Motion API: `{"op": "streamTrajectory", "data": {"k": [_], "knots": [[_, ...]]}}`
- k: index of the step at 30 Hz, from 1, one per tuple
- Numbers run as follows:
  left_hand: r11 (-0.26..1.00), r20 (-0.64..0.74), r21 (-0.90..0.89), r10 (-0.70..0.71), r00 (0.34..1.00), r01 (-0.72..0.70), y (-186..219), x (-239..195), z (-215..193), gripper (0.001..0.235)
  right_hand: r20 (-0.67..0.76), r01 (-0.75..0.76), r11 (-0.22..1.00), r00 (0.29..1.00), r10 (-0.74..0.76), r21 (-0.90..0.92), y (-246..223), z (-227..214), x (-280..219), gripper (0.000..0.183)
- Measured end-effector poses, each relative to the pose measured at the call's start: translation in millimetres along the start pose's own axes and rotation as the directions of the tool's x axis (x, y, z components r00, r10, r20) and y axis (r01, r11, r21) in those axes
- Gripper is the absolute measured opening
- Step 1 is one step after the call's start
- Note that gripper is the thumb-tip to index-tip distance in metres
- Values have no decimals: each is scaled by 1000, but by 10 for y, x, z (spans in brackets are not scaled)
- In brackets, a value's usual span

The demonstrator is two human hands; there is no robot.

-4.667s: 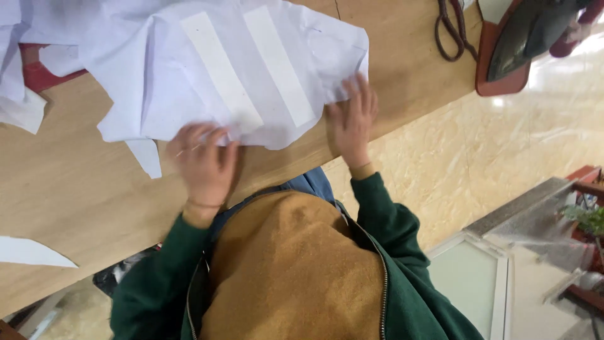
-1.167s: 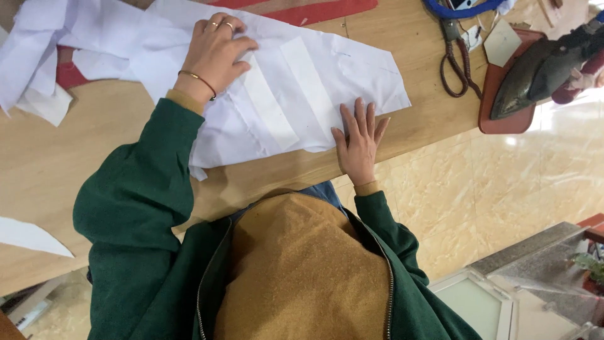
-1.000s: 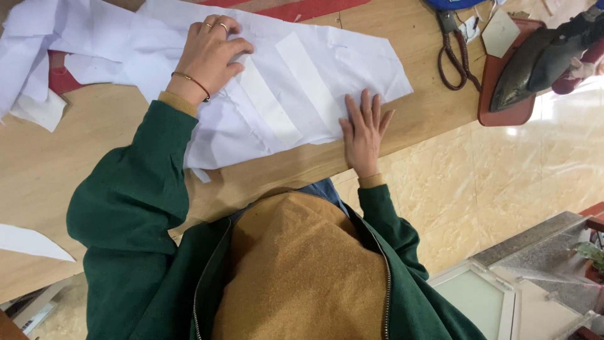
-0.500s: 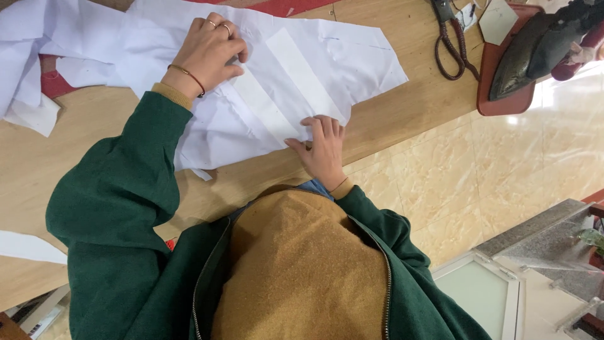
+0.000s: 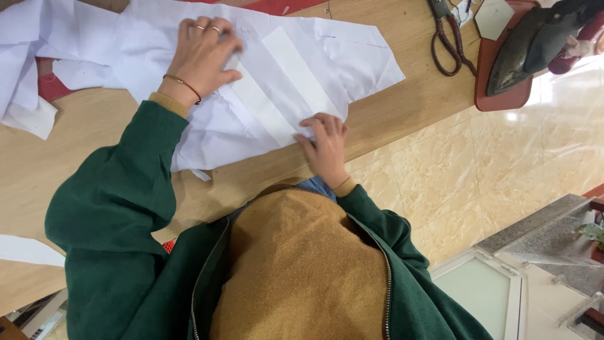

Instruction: Smoothing out white fabric on a table and cutting out pattern pieces using scissors.

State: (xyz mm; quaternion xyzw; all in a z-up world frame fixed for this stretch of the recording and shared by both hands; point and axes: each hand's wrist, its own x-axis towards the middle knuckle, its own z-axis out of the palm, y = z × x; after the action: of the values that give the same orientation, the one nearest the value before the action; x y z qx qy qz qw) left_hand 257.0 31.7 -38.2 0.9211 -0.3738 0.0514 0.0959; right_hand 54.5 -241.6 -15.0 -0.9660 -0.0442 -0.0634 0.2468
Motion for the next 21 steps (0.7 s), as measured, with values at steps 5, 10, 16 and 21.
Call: {"op": "streamTrajectory", "data": {"k": [5, 10, 16, 21], "knots": [[994, -200, -113, -24, 979, 1, 86, 91, -1, 43, -95, -191, 982, 977, 190, -5, 219, -360, 159, 33], [977, 98, -153, 164, 982, -148, 351, 408, -99, 57, 44, -198, 980, 979, 197, 0, 214, -259, 99, 81], [860, -39, 332, 422, 906, -387, 213, 505, 197, 26, -110, -66, 996, 992, 59, -56, 259, -95, -28, 39], [734, -75, 500, 565, 822, -459, 213, 536, 197, 23, -187, 98, 990, 975, -115, -102, 228, -166, 28, 9]]}}
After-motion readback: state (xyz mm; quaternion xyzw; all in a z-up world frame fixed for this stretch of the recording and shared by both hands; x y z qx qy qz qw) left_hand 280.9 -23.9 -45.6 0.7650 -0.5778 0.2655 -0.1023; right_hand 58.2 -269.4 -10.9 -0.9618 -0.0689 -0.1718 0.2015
